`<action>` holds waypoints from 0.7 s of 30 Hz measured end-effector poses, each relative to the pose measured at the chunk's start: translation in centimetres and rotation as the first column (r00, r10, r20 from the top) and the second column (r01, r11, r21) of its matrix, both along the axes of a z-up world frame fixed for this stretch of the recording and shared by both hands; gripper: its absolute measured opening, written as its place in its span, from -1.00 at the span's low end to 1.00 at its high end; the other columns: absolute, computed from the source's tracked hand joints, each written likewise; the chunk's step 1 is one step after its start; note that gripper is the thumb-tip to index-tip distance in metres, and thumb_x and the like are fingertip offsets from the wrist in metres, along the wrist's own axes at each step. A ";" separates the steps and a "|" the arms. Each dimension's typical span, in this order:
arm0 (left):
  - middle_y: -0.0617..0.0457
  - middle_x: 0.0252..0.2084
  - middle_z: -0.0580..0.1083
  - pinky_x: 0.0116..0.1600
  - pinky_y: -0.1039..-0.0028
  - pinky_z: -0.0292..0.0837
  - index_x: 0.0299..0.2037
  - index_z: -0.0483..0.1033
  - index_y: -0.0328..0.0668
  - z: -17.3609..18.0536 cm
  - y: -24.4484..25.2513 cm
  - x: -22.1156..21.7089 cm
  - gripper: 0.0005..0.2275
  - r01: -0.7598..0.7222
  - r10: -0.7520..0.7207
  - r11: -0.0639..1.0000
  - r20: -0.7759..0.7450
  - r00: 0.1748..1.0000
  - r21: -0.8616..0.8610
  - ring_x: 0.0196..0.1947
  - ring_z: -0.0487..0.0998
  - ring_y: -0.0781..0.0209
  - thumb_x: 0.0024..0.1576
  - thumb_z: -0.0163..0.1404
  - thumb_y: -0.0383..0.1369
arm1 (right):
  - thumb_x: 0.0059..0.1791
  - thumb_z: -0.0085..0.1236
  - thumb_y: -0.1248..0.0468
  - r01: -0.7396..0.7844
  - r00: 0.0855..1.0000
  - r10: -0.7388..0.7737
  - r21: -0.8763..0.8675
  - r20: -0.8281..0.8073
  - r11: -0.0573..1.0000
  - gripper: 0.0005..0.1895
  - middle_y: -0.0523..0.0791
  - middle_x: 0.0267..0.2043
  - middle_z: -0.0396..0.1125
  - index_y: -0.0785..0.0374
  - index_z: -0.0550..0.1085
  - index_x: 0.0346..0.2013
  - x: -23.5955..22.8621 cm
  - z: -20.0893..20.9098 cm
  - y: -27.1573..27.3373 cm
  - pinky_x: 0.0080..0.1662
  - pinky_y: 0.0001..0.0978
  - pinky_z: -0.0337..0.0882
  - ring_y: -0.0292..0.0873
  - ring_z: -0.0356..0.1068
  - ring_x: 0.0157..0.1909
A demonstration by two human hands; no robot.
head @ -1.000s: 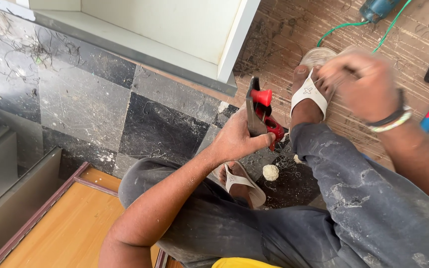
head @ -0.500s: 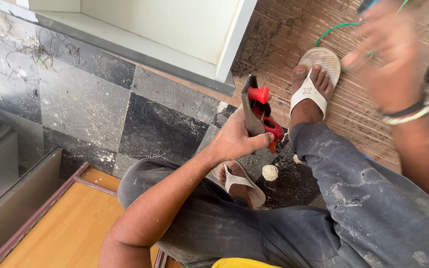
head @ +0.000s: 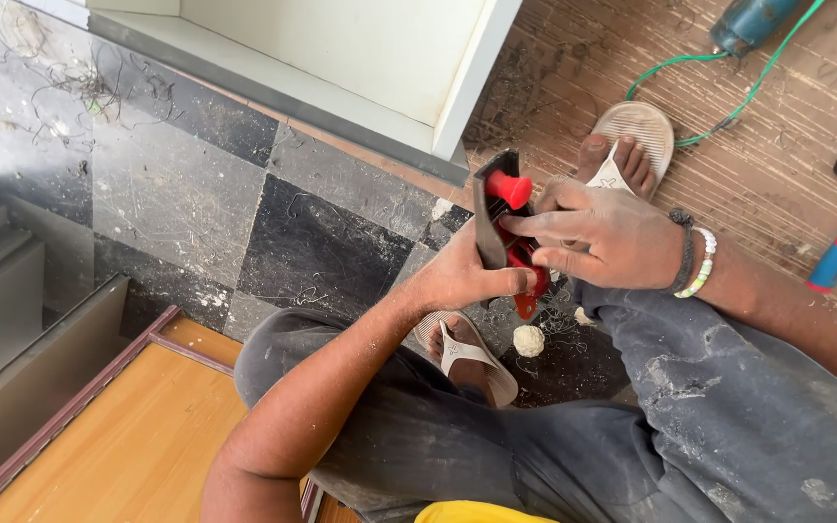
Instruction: The worker uses a wood planer and a chisel to smooth and refine the edges of a wooden drawer unit.
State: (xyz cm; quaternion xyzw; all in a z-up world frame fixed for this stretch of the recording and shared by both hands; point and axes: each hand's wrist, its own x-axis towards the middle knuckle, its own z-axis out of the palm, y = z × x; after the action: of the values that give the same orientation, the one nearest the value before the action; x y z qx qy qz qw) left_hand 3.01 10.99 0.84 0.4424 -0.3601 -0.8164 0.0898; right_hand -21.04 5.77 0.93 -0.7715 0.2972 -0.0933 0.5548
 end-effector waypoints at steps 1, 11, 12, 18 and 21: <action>-0.10 -0.03 0.51 0.13 0.28 0.55 0.27 0.24 -0.38 0.1 0.0 0.0 -0.34 -0.006 0.006 1.000 0.004 1.000 -0.001 0.01 0.56 0.15 -0.01 0.20 -0.23 | 0.00 0.15 0.08 -0.006 1.000 0.006 -0.001 0.004 1.000 -0.56 -0.07 -0.22 0.37 0.17 0.53 0.12 0.0 -0.2 0.1 -0.25 -0.22 0.48 -0.12 0.47 -0.33; -0.55 0.43 0.08 0.47 0.17 0.25 0.46 -0.63 -0.54 2.1 0.1 -0.7 0.11 -0.155 0.136 0.934 -0.084 0.987 -0.322 0.43 0.25 -0.27 0.06 0.16 -0.19 | -0.01 0.07 -0.21 0.009 1.000 -0.018 0.407 0.017 0.913 -0.05 0.12 0.22 0.29 0.44 0.12 0.40 -1.5 -5.8 3.0 0.19 -0.17 0.34 -0.04 0.33 0.23; -0.61 0.42 0.08 0.48 0.15 0.25 0.45 -0.59 -0.61 1.5 0.7 -0.9 0.11 -0.095 0.081 0.926 -0.054 0.995 -0.365 0.44 0.24 -0.33 0.07 0.18 -0.17 | -0.04 0.11 -0.19 0.053 0.996 -0.016 0.412 -0.093 0.910 -0.15 0.10 0.17 0.35 0.40 0.27 0.29 -1.8 -6.1 3.2 0.17 -0.13 0.37 -0.01 0.36 0.19; -0.32 0.28 0.39 0.38 0.21 0.39 0.45 -0.09 -0.45 3.7 -1.5 -0.4 -0.15 0.074 -0.019 0.940 0.168 0.986 -0.332 0.31 0.47 -0.08 0.12 0.11 -0.05 | -0.03 0.13 -0.11 0.286 0.868 -0.494 0.765 0.048 0.577 -0.18 0.02 0.02 0.41 0.37 0.23 0.35 -1.5 -3.9 2.7 0.05 -0.23 0.52 -0.10 0.47 0.03; -0.06 0.24 0.49 0.43 0.20 0.33 0.35 0.31 -0.13 2.2 -2.1 1.3 -0.41 0.256 0.018 0.823 0.473 0.881 -0.508 0.32 0.47 0.05 0.16 0.14 -0.10 | 0.02 0.10 -0.08 0.372 0.781 -0.622 0.760 0.053 0.533 -0.20 0.01 -0.04 0.42 0.40 0.27 0.38 -1.9 -3.5 2.7 0.01 -0.26 0.50 -0.13 0.48 -0.01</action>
State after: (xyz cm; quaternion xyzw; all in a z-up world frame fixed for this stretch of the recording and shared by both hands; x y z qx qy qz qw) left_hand 4.36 8.93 3.07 0.5523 -0.6201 -0.5522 0.0745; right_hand -22.96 8.48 -2.53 -0.3479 0.4254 -0.2495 0.7973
